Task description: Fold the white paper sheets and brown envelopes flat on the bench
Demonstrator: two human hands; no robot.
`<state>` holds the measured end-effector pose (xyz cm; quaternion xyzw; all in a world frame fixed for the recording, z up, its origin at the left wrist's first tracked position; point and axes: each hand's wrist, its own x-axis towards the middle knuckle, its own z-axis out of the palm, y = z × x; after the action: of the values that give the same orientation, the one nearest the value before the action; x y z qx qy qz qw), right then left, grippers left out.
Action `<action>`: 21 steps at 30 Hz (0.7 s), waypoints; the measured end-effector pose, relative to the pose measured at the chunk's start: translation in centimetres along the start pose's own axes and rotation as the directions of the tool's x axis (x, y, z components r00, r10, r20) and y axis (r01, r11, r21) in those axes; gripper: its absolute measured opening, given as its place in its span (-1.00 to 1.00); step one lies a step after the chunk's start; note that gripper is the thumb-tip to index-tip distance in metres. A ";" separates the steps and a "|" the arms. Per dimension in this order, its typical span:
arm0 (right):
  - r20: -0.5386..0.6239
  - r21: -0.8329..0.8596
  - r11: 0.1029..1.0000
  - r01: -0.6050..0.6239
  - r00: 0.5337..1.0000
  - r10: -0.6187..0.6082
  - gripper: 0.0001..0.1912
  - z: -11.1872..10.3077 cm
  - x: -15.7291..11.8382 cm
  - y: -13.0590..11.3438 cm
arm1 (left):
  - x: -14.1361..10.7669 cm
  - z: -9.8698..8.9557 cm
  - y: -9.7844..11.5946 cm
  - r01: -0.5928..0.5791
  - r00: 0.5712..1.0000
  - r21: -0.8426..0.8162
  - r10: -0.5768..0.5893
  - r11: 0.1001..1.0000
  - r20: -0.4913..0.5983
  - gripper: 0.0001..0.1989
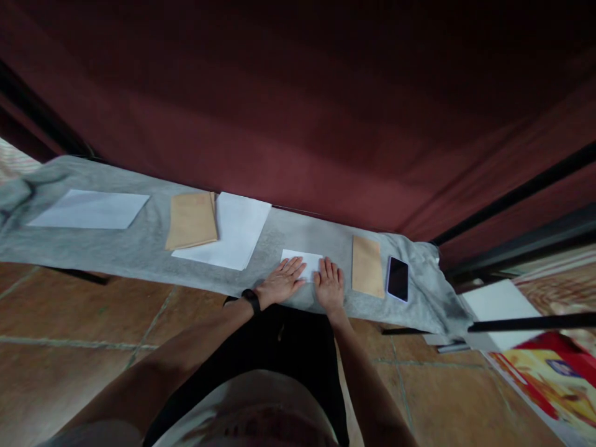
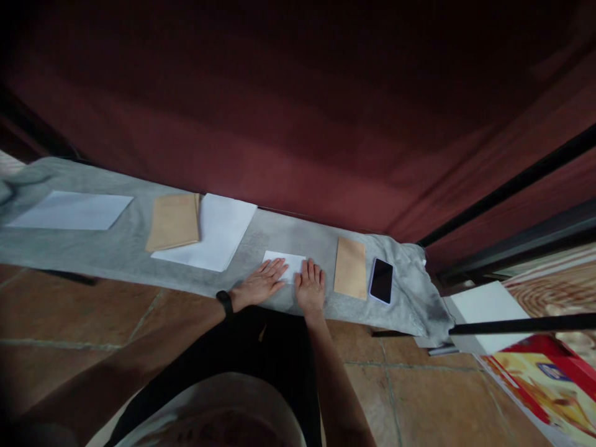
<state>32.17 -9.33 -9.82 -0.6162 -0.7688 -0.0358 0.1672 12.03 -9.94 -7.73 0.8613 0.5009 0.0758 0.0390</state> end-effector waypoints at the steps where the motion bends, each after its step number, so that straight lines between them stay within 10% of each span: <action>1: 0.003 0.000 1.000 -0.006 1.000 0.006 -0.44 0.0 0.0 -0.1 | 0.1 0.0 -0.3 0.027 1.000 -0.001 -0.027 1.000 -0.007 -0.39; 7: 0.051 0.018 0.999 -0.035 0.998 0.034 -0.45 -0.8 0.2 -0.1 | -0.2 0.6 -2.1 0.206 0.975 0.021 -0.203 0.978 -0.096 -0.36; 21: 0.116 0.174 0.984 0.044 0.991 -0.065 -0.47 0.5 1.5 -5.9 | -0.6 0.8 -2.6 0.201 0.973 0.064 -0.192 0.978 -0.126 -0.37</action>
<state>26.18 -9.19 -8.91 -0.5791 -0.7945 0.0633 0.1712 9.62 -9.16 -8.94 0.8023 0.5876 0.1039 -0.0165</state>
